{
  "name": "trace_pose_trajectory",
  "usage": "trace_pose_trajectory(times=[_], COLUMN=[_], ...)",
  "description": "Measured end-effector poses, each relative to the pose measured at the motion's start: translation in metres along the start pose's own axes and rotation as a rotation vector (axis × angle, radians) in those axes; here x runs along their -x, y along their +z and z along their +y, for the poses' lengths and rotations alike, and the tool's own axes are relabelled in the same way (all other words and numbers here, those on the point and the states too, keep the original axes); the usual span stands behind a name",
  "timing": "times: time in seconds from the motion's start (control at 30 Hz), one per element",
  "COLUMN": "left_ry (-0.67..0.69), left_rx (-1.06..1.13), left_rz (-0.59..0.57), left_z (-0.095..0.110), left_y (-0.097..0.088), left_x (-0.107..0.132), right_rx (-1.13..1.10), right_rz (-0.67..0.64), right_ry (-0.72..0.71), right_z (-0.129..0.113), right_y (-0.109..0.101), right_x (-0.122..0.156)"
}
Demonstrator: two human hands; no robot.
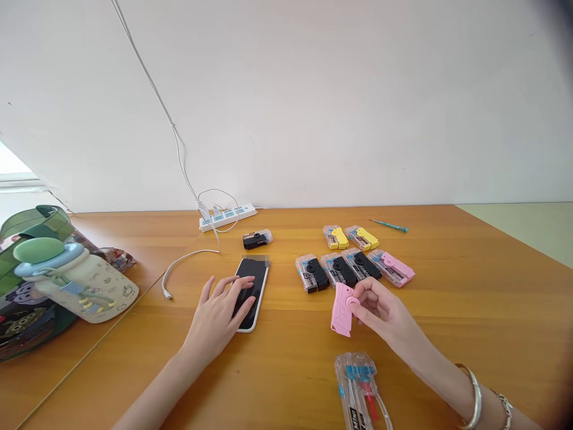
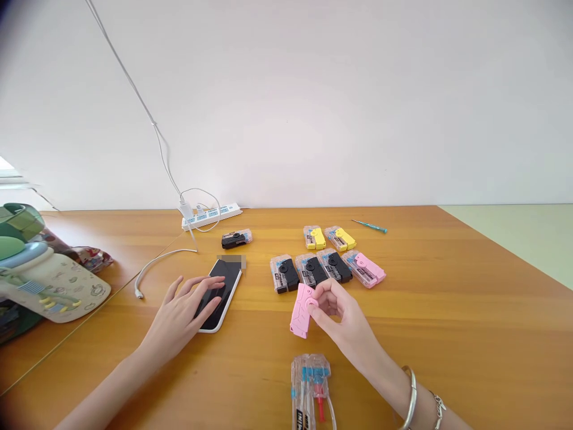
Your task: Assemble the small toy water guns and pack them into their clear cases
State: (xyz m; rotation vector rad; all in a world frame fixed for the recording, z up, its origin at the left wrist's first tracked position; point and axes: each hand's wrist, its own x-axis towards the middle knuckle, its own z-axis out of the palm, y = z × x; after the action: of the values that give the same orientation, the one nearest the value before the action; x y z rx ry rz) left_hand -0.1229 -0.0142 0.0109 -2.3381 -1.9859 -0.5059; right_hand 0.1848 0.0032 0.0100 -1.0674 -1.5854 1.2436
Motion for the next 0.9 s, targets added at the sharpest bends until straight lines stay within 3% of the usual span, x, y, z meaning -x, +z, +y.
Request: trace_pose_trajectory(times=[0.27,0.4,0.57,0.63,0.9], left_ry=[-0.022,-0.002,0.246,0.258,0.205], left_rx=[0.127,0.308,0.52,0.605,0.963], left_rz=[0.021,-0.018,-0.142,-0.193,-0.219], left_z=[0.006,0.036,0.088,0.103,0.124], left_y=[-0.006,-0.013,-0.012,-0.006,0.019], left_x=[0.0,-0.003,-0.011,-0.018,-0.035], right_rx=[0.035,0.044,0.087,0.099,0.139], right_rz=[-0.011,-0.029,-0.027,-0.011,0.002], right_ry=[-0.01,-0.007,-0.061,-0.095,-0.163], right_z=[-0.001,0.0,-0.001,-0.003,-0.006], right_y=[0.004,0.004,0.006,0.007,0.009], right_x=[0.002,0.003,0.005,0.007,0.01])
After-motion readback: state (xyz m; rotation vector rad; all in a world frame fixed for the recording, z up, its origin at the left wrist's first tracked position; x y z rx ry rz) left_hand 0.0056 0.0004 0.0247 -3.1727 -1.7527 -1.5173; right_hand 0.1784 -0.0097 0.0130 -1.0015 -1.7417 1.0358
